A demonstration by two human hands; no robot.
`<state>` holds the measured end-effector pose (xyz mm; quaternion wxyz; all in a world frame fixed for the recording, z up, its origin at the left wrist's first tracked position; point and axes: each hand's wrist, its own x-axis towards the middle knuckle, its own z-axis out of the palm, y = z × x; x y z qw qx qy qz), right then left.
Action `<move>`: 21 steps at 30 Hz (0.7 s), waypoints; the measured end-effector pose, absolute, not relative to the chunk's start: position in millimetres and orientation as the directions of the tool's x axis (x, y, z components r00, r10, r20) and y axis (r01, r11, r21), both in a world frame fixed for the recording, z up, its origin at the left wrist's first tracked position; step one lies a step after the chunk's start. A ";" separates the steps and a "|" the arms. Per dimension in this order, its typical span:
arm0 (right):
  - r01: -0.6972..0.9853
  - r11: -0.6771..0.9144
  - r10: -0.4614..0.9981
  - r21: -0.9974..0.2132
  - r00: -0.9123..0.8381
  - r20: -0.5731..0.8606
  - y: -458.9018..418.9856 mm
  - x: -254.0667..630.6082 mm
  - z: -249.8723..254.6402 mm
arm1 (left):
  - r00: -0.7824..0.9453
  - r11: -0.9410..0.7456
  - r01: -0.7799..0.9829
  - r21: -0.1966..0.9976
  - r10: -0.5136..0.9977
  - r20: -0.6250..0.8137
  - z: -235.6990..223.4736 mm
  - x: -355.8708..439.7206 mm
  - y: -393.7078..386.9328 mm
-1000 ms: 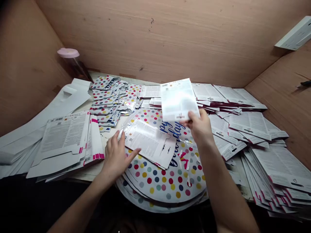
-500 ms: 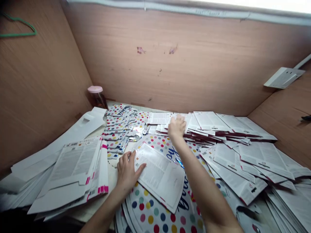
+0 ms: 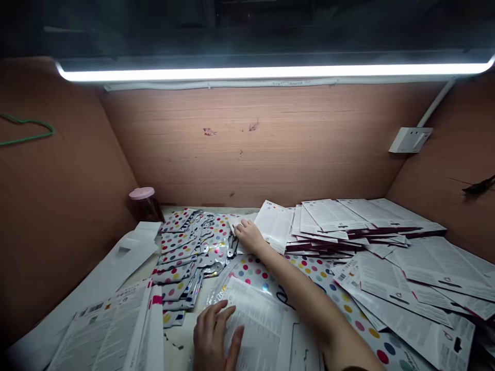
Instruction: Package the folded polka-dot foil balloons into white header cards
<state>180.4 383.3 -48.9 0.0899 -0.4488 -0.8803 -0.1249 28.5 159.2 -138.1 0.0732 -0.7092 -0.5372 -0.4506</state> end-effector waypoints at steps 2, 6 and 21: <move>0.764 0.632 0.720 0.131 -0.642 0.263 367.3 213.9 -48.7 | -0.022 -0.303 0.883 0.359 0.737 0.675 -139.2 29.8 157.5; 0.773 0.627 0.737 0.096 -0.628 0.251 343.3 276.2 -50.6 | -0.080 -0.127 0.929 0.348 0.849 0.522 -134.4 29.8 151.7; 0.863 0.392 0.914 -0.319 -0.326 0.241 174.3 219.7 -40.7 | -0.222 -0.021 0.777 0.629 0.926 0.305 -106.4 16.2 151.4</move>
